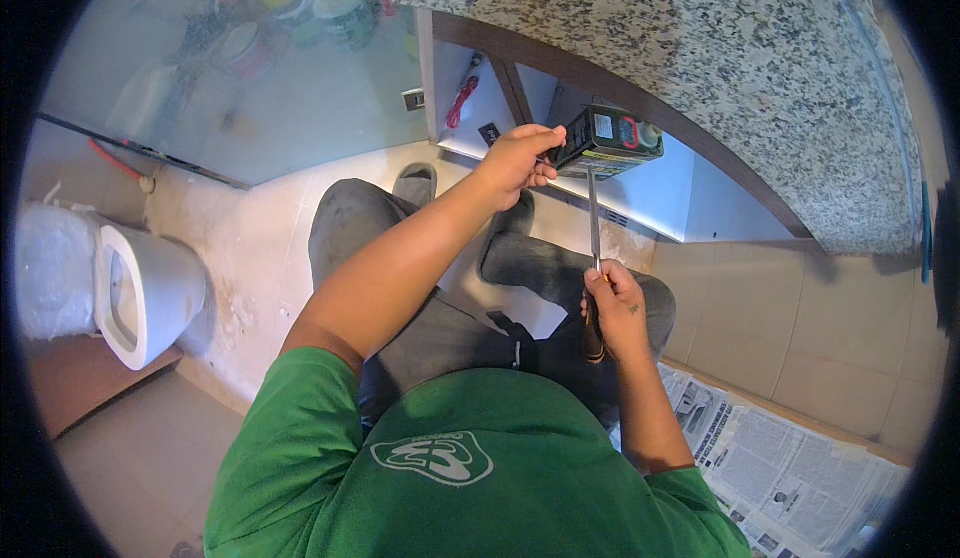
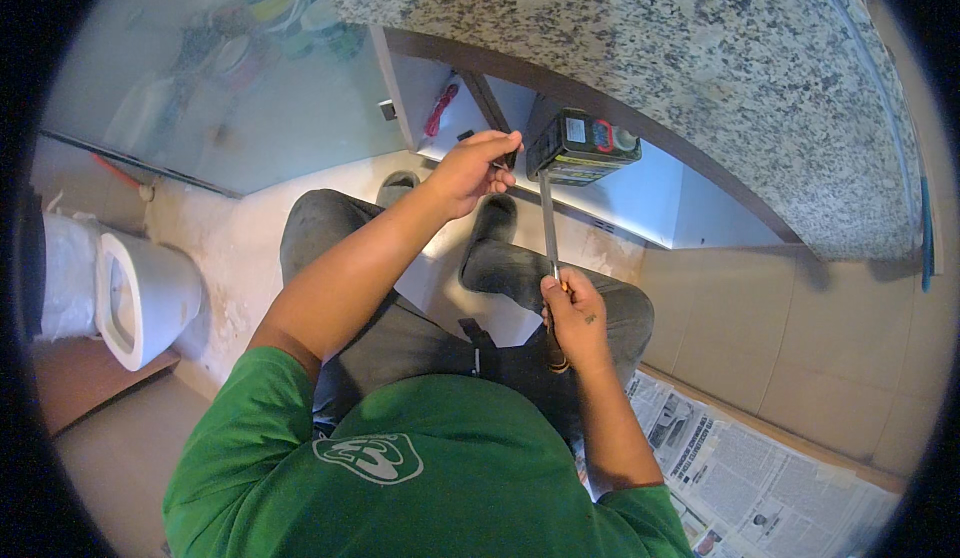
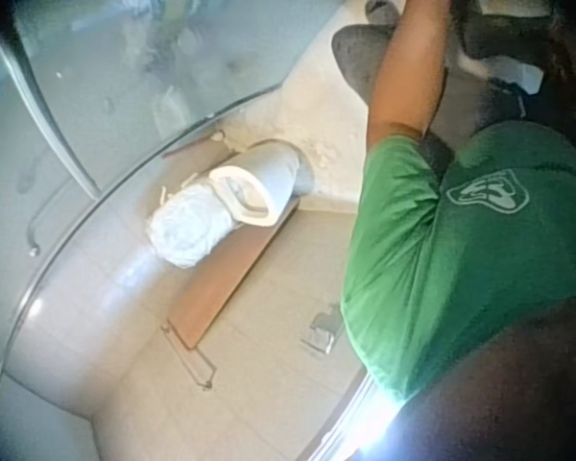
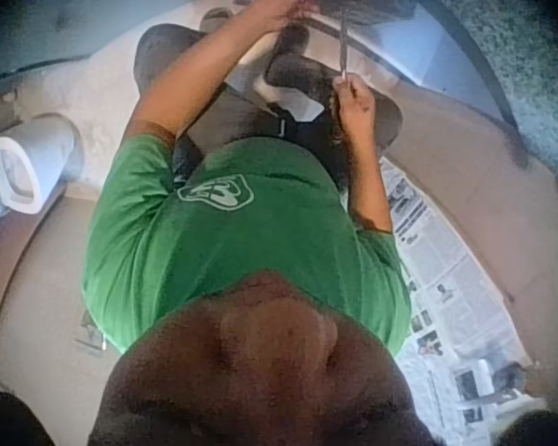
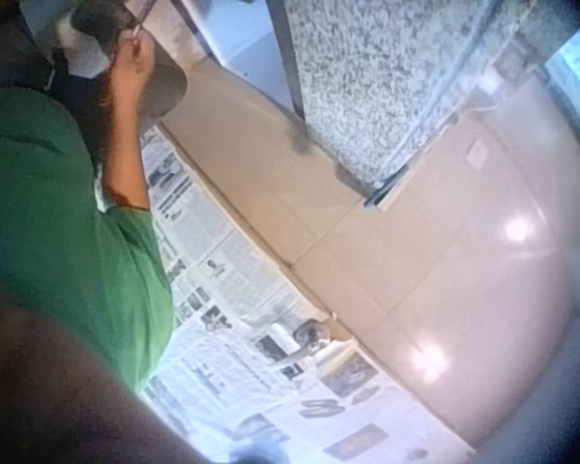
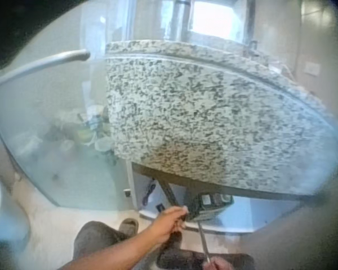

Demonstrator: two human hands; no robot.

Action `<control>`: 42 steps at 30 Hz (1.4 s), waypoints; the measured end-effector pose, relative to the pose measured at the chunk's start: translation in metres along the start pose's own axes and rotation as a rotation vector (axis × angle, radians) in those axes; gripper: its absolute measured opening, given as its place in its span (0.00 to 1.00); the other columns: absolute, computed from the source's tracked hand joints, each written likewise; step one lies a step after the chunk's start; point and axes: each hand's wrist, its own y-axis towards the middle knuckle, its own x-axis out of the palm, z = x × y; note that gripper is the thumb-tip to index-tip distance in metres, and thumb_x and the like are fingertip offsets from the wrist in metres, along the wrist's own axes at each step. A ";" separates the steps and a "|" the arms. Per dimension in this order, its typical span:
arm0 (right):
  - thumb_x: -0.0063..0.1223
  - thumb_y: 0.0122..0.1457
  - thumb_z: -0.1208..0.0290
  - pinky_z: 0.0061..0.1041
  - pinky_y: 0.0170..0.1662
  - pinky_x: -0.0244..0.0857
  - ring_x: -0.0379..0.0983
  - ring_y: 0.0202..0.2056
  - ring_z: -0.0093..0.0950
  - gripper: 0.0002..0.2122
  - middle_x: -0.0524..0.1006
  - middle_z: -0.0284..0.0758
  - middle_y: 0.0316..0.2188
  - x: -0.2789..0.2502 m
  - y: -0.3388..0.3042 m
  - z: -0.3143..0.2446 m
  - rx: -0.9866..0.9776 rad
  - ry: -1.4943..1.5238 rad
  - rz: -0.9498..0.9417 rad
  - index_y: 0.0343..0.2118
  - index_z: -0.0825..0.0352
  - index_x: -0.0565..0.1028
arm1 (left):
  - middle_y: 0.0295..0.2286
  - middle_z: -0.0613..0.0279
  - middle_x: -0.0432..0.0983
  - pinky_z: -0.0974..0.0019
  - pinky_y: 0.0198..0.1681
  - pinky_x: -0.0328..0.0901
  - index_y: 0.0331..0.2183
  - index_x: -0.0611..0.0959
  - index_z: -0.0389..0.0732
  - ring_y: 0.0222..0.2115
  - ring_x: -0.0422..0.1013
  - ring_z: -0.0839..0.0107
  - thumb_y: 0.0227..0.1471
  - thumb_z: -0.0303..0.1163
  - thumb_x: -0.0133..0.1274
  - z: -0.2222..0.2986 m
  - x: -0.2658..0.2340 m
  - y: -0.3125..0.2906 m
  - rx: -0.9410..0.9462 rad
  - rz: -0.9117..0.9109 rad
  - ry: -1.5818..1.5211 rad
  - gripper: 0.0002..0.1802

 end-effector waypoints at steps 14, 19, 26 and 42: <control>0.70 0.49 0.67 0.31 0.36 0.66 0.72 0.29 0.39 0.16 0.74 0.43 0.27 -0.001 0.004 -0.020 -0.451 -0.611 0.215 0.31 0.73 0.74 | 0.23 0.69 0.75 0.75 0.21 0.61 0.29 0.81 0.40 0.17 0.65 0.81 0.60 0.44 0.58 -0.006 0.004 0.001 0.097 0.063 0.284 0.17; 0.70 0.49 0.66 0.30 0.35 0.65 0.70 0.28 0.37 0.16 0.73 0.43 0.27 -0.001 0.006 -0.019 -0.422 -0.595 0.191 0.31 0.73 0.74 | 0.23 0.70 0.75 0.75 0.23 0.61 0.29 0.81 0.41 0.18 0.65 0.81 0.61 0.45 0.57 -0.007 0.004 0.001 0.102 0.070 0.314 0.17; 0.69 0.50 0.67 0.27 0.36 0.64 0.69 0.28 0.29 0.15 0.73 0.38 0.25 0.000 0.007 -0.013 -0.423 -0.536 0.173 0.31 0.72 0.74 | 0.25 0.70 0.75 0.76 0.28 0.64 0.30 0.81 0.41 0.23 0.67 0.81 0.60 0.47 0.58 -0.008 0.004 0.002 0.124 0.059 0.328 0.18; 0.69 0.52 0.68 0.25 0.38 0.64 0.70 0.30 0.26 0.13 0.74 0.36 0.26 -0.004 0.007 -0.011 -0.405 -0.432 0.165 0.31 0.72 0.76 | 0.26 0.70 0.77 0.74 0.30 0.65 0.31 0.82 0.42 0.25 0.69 0.80 0.59 0.48 0.58 -0.003 0.004 0.002 0.117 -0.014 0.318 0.18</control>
